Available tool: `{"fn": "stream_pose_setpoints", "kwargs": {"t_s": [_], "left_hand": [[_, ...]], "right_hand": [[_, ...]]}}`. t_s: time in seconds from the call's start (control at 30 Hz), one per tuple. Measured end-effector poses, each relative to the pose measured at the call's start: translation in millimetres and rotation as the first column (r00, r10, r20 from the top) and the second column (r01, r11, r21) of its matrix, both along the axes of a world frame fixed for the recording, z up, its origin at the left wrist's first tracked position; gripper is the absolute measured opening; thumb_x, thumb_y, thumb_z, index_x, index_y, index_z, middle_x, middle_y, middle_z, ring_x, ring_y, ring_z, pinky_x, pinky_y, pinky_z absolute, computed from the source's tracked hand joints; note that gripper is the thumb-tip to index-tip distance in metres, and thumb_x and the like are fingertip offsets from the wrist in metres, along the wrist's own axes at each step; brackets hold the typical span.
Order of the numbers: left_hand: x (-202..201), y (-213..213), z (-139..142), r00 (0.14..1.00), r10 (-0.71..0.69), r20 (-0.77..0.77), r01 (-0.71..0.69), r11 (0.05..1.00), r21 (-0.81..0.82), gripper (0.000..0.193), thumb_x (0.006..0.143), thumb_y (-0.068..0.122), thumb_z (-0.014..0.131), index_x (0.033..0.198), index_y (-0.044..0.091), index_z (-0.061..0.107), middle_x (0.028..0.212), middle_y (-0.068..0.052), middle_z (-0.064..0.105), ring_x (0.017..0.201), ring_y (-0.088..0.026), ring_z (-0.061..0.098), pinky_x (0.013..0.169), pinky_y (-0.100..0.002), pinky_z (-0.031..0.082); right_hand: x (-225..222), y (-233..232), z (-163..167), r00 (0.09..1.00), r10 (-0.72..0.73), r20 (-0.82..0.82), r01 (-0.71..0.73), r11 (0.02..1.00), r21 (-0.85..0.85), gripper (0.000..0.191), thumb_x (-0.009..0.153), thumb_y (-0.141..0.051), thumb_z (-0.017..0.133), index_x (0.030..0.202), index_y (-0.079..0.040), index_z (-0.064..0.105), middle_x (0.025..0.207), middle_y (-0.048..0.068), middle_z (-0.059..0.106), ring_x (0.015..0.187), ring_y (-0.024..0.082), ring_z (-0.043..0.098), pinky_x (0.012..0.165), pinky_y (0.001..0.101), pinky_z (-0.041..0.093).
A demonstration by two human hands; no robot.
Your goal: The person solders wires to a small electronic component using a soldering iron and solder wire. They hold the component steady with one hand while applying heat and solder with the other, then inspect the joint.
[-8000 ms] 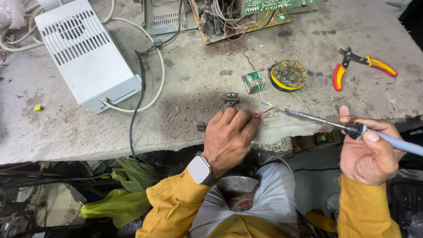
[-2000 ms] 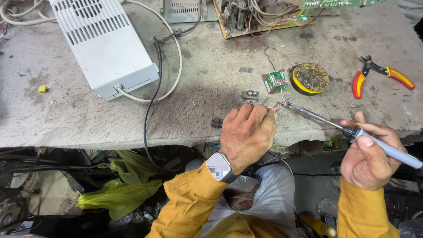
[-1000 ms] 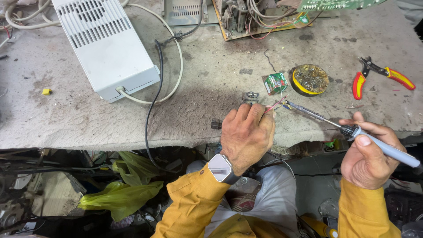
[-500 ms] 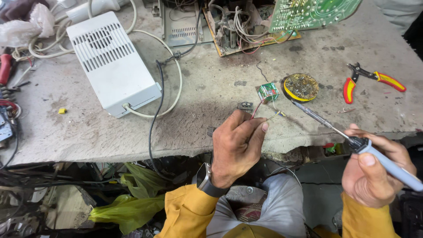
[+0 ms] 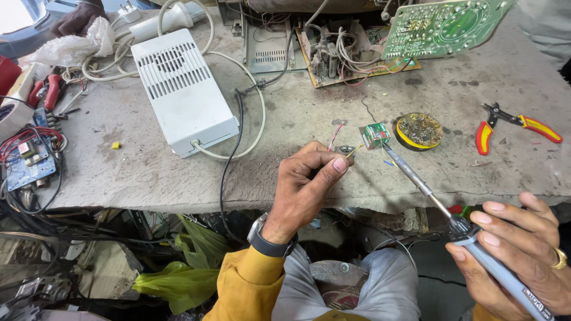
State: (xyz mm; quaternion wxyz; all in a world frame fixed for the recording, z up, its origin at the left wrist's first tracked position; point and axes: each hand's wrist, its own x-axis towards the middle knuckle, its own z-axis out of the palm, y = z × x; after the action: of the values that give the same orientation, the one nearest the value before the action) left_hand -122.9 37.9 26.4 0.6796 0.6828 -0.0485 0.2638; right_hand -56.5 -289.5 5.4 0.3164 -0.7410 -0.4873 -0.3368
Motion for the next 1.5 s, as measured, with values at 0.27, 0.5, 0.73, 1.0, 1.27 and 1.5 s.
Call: {"fn": "stream_pose_setpoints", "kwargs": {"t_s": [0.27,0.5,0.73,1.0,1.27,1.5], "left_hand": [[-1.4,1.7,-1.0,1.000,0.004,0.026,-0.005,0.998,0.062,0.021,0.100,0.022,0.073,0.105,0.002,0.078,0.086,-0.002,0.065,0.082,-0.009,0.057,0.077,-0.026,0.048],[-1.9,1.7,-2.2,0.999,-0.005,0.047,0.002,0.998,0.063,0.019,0.100,0.020,0.073,0.106,0.002,0.078,0.087,-0.002,0.065,0.083,-0.009,0.057,0.078,-0.026,0.048],[-1.6,2.4,-2.3,0.999,-0.009,0.051,0.005,0.998,0.069,0.020,0.100,0.021,0.073,0.106,0.003,0.078,0.088,-0.002,0.066,0.084,-0.009,0.058,0.079,-0.027,0.049],[-1.5,1.5,-1.5,0.999,-0.012,0.043,0.009,0.998,0.069,0.020,0.100,0.021,0.073,0.106,0.003,0.078,0.087,-0.002,0.065,0.083,-0.009,0.058,0.077,-0.026,0.049],[-0.7,1.7,-1.6,0.998,-0.004,0.062,-0.001,0.996,0.088,0.019,0.100,0.020,0.073,0.106,0.003,0.078,0.086,-0.002,0.065,0.082,-0.010,0.057,0.077,-0.026,0.048],[-0.1,1.7,-2.1,0.998,-0.008,0.067,0.003,0.997,0.072,0.018,0.100,0.020,0.073,0.105,0.003,0.078,0.087,-0.002,0.065,0.083,-0.010,0.058,0.077,-0.027,0.049]], "right_hand": [[-12.5,27.6,22.4,0.999,0.033,0.016,-0.034,0.999,0.034,0.049,0.074,-0.019,0.087,0.110,-0.013,0.055,0.108,0.009,0.070,0.115,0.031,0.063,0.119,0.0556,0.040],[-24.4,41.1,31.7,0.999,-0.013,-0.045,0.019,0.993,0.118,0.040,0.069,-0.015,0.089,0.099,-0.009,0.064,0.103,0.013,0.073,0.112,0.033,0.069,0.118,0.0583,0.046],[-21.3,40.0,31.4,1.000,0.003,-0.014,-0.001,0.997,0.083,0.041,0.070,-0.015,0.089,0.100,-0.010,0.063,0.104,0.012,0.072,0.112,0.034,0.068,0.118,0.0589,0.045],[-15.6,33.4,26.4,0.998,0.030,-0.046,-0.027,0.997,0.070,0.045,0.071,-0.014,0.089,0.106,-0.010,0.062,0.108,0.011,0.072,0.115,0.032,0.068,0.120,0.0569,0.044],[-15.4,29.9,23.0,0.997,0.017,-0.071,-0.011,0.996,0.088,0.046,0.069,-0.014,0.090,0.107,-0.012,0.064,0.108,0.011,0.073,0.116,0.032,0.069,0.122,0.0550,0.045],[-16.1,42.3,12.6,0.983,0.113,-0.144,-0.060,0.941,0.334,0.040,0.084,-0.015,0.087,0.116,-0.009,0.063,0.113,0.011,0.073,0.116,0.030,0.072,0.115,0.0476,0.048]]}}
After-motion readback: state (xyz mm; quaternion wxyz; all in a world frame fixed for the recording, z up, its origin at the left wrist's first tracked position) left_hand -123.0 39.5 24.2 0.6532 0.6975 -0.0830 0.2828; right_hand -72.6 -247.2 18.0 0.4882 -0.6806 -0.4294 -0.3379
